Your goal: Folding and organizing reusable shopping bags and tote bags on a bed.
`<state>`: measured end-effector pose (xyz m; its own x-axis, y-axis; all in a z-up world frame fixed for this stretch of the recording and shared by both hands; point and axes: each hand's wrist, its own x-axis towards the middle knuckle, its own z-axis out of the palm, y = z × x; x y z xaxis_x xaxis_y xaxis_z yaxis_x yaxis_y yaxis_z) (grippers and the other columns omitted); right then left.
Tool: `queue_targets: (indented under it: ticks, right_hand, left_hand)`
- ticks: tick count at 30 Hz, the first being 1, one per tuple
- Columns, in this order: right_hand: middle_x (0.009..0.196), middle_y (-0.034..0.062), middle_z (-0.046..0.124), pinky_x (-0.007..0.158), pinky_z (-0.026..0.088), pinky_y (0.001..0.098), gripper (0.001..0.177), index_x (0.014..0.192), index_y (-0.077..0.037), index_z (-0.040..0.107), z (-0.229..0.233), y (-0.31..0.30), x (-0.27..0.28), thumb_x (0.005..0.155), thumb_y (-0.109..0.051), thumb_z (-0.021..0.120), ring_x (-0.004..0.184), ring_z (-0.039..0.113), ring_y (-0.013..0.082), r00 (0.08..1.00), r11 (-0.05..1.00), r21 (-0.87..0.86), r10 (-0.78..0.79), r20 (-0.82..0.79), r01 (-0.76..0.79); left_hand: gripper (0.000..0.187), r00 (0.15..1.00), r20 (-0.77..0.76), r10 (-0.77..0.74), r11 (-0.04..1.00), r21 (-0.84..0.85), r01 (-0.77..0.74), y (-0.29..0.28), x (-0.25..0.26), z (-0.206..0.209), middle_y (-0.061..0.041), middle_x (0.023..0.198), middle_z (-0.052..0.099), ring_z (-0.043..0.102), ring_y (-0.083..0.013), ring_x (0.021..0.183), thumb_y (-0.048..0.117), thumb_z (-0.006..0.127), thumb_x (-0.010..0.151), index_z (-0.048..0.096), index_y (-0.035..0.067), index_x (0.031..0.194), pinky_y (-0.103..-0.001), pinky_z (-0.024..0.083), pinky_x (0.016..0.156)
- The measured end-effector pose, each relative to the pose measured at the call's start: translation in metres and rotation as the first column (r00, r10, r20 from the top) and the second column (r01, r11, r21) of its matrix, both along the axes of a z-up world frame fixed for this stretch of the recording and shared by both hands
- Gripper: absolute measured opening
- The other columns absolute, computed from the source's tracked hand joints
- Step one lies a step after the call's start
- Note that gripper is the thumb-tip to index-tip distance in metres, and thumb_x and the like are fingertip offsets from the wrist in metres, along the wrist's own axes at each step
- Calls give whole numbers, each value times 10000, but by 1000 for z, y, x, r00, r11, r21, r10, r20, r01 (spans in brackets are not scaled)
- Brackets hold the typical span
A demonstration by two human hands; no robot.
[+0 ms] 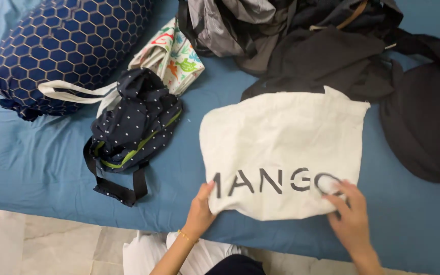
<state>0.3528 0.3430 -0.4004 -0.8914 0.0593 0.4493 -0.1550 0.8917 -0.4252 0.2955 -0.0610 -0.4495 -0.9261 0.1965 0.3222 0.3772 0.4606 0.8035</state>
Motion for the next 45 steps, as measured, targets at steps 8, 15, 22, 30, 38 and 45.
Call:
queue_targets:
  ticks: [8, 15, 22, 30, 38, 45]
  right_hand:
    - [1141, 66, 674, 998, 503, 415, 665, 1120, -208, 708, -40, 98, 52, 481, -115, 867, 1182, 630, 310, 806, 929, 17, 313, 502, -371]
    - [1407, 83, 642, 1162, 432, 454, 802, 1347, -97, 616, -13, 66, 5, 553, -2, 689, 1307, 609, 265, 725, 730, 122, 616, 307, -672]
    - [912, 148, 770, 775, 533, 348, 297, 1214, -40, 732, -87, 112, 19, 942, -122, 644, 818, 696, 265, 687, 888, -388, 122, 716, 247]
    - [1294, 219, 683, 1101, 434, 527, 423, 1348, -139, 621, -3, -53, 8, 945, -245, 696, 1230, 622, 408, 918, 681, 617, -334, -216, 393]
    - [1528, 117, 435, 1128, 286, 571, 985, 1483, -84, 450, -11, -86, -29, 642, -491, 761, 1403, 409, 329, 889, 894, 190, 337, 308, -405]
    - [1483, 52, 550, 1141, 422, 444, 991, 1468, -161, 531, 4, 47, 1, 510, -124, 782, 1374, 528, 206, 889, 872, 351, 180, 421, -342]
  left_hand:
    - [548, 950, -61, -307, 851, -464, 245, -57, 16, 57, -101, 957, 616, 648, -283, 860, 157, 836, 766, 656, 169, 1284, -394, 529, 735]
    - [473, 765, -329, -554, 735, -624, 264, -27, -21, 59, -68, 1368, 650, 667, -244, 1206, 210, 746, 818, 654, 97, 1267, -418, 504, 1011]
    - [382, 886, 382, -265, 888, -261, 378, -35, -25, -25, -120, 1138, 751, 723, -313, 1071, 160, 699, 902, 658, 160, 1282, -377, 588, 894]
    - [654, 997, 12, -73, 802, -593, 66, 34, -32, 50, -58, 1324, 597, 623, -268, 1190, 240, 728, 836, 469, 229, 1436, -423, 509, 959]
    - [815, 837, 132, -531, 700, -489, 520, 34, -47, 85, -141, 1575, 394, 376, -327, 1431, 314, 728, 730, 465, 108, 1473, -490, 294, 1150]
    - [796, 841, -12, -541, 638, -656, 402, -1, -31, 26, -68, 1579, 510, 491, -227, 1450, 209, 736, 745, 531, 126, 1509, -397, 394, 1194]
